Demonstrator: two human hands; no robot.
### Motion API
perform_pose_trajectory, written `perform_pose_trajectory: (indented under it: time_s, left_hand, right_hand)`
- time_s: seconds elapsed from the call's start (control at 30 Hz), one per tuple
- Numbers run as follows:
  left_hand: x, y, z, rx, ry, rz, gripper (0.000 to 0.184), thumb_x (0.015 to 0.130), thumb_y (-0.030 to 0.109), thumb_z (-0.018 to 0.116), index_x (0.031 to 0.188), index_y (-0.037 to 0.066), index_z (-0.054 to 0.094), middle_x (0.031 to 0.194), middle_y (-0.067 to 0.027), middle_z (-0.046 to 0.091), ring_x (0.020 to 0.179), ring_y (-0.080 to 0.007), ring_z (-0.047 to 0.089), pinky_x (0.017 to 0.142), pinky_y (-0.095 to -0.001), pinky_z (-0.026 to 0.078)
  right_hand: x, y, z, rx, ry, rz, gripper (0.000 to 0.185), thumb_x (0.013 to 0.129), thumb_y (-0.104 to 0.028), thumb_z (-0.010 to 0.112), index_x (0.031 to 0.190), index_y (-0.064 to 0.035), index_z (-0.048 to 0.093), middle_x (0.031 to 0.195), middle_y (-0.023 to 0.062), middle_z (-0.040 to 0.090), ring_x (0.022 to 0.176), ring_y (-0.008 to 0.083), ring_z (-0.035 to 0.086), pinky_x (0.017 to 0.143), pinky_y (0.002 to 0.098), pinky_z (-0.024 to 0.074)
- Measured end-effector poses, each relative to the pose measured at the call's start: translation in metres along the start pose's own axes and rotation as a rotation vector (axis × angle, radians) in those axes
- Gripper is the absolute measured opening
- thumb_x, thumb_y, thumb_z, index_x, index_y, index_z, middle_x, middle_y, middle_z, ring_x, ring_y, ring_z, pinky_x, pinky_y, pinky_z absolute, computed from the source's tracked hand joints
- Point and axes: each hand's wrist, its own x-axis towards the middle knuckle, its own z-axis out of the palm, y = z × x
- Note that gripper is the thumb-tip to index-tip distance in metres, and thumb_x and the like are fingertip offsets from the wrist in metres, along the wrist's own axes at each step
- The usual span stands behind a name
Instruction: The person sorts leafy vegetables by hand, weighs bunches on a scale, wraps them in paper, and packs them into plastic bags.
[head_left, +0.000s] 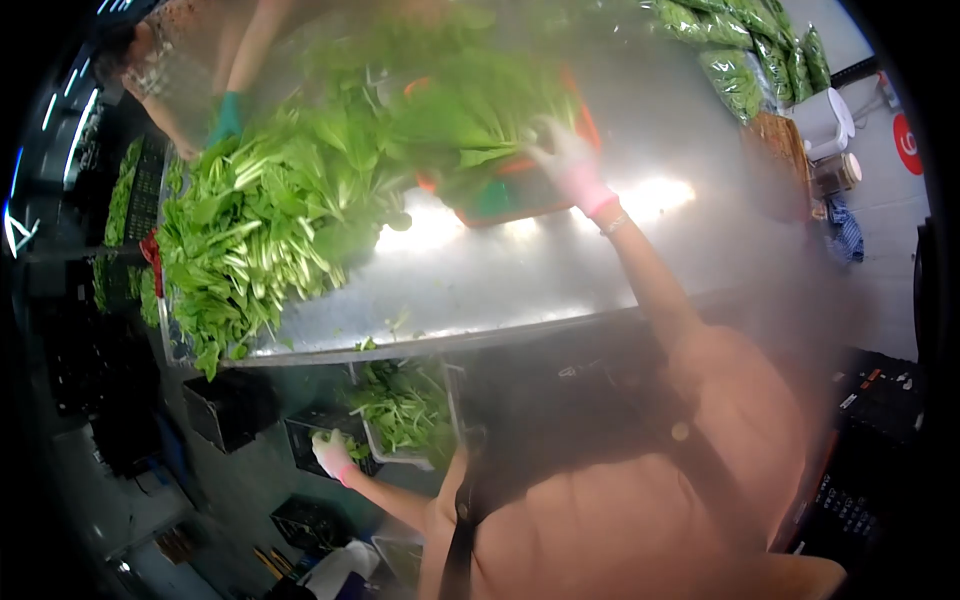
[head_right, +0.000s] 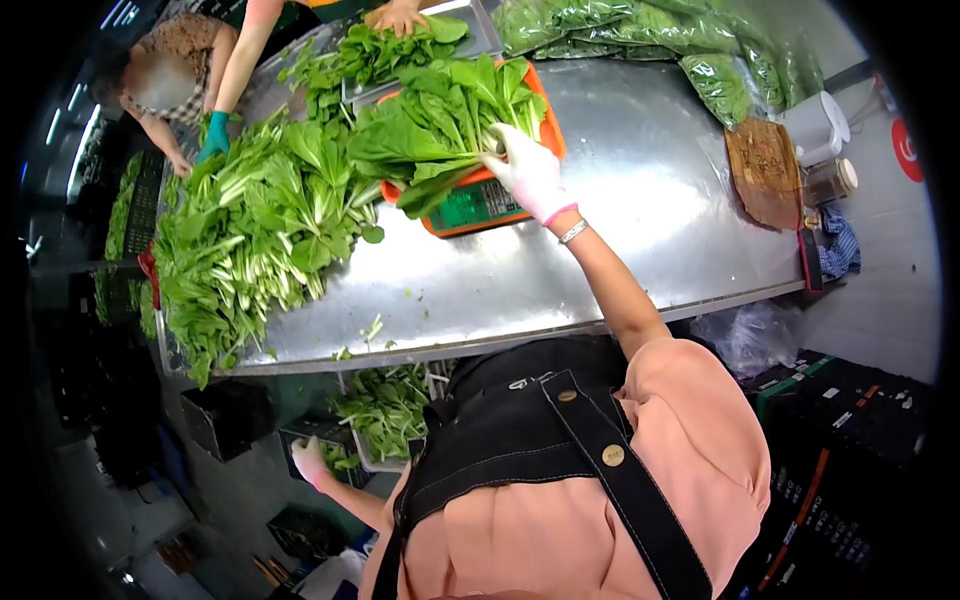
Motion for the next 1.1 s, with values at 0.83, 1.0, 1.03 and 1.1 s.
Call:
perform_pose_trajectory:
  time_s: [0.83,1.0,1.03,1.1]
  left_hand:
    - [-0.094,0.437,0.079,-1.114,-0.412,0.691,0.032,0.081,0.017,0.066,0.104,-0.003,0.053,0.083,-0.0084,0.061,0.068,-0.0116,0.055,0.062,-0.0216,0.044]
    - [-0.094,0.465,0.096,-1.042,-0.269,0.596,0.037,0.078,0.023,0.066,0.098,-0.005,0.053,0.091,-0.0201,0.061,0.084,-0.0326,0.058,0.079,-0.0381,0.043]
    - [-0.102,0.466,0.081,-1.075,-0.277,0.574,0.037,0.078,0.024,0.066,0.098,-0.005,0.052,0.09,-0.0201,0.061,0.084,-0.0329,0.058,0.078,-0.0383,0.043]
    - [-0.108,0.469,0.071,-1.105,-0.285,0.556,0.038,0.078,0.025,0.067,0.098,-0.004,0.052,0.089,-0.0202,0.061,0.084,-0.0331,0.057,0.077,-0.0385,0.043]
  right_hand:
    - [0.035,-0.033,0.019,-0.011,-0.106,-0.239,0.031,0.083,-0.031,0.055,0.093,-0.0013,0.057,0.087,0.0208,0.059,0.085,0.0376,0.057,0.074,0.0444,0.0441]
    - [0.029,-0.022,0.029,0.003,-0.126,-0.281,0.029,0.081,-0.028,0.058,0.095,-0.0021,0.057,0.083,0.0203,0.06,0.08,0.0361,0.059,0.07,0.0428,0.0457]
    - [0.027,-0.024,0.025,0.066,-0.168,-0.246,0.03,0.082,-0.028,0.058,0.094,-0.0015,0.057,0.081,0.0205,0.06,0.077,0.0359,0.059,0.068,0.042,0.0456]
    - [0.025,-0.023,0.024,0.205,-0.217,-0.211,0.03,0.082,-0.029,0.058,0.092,-0.0004,0.056,0.076,0.0209,0.059,0.072,0.0352,0.059,0.065,0.0398,0.0453]
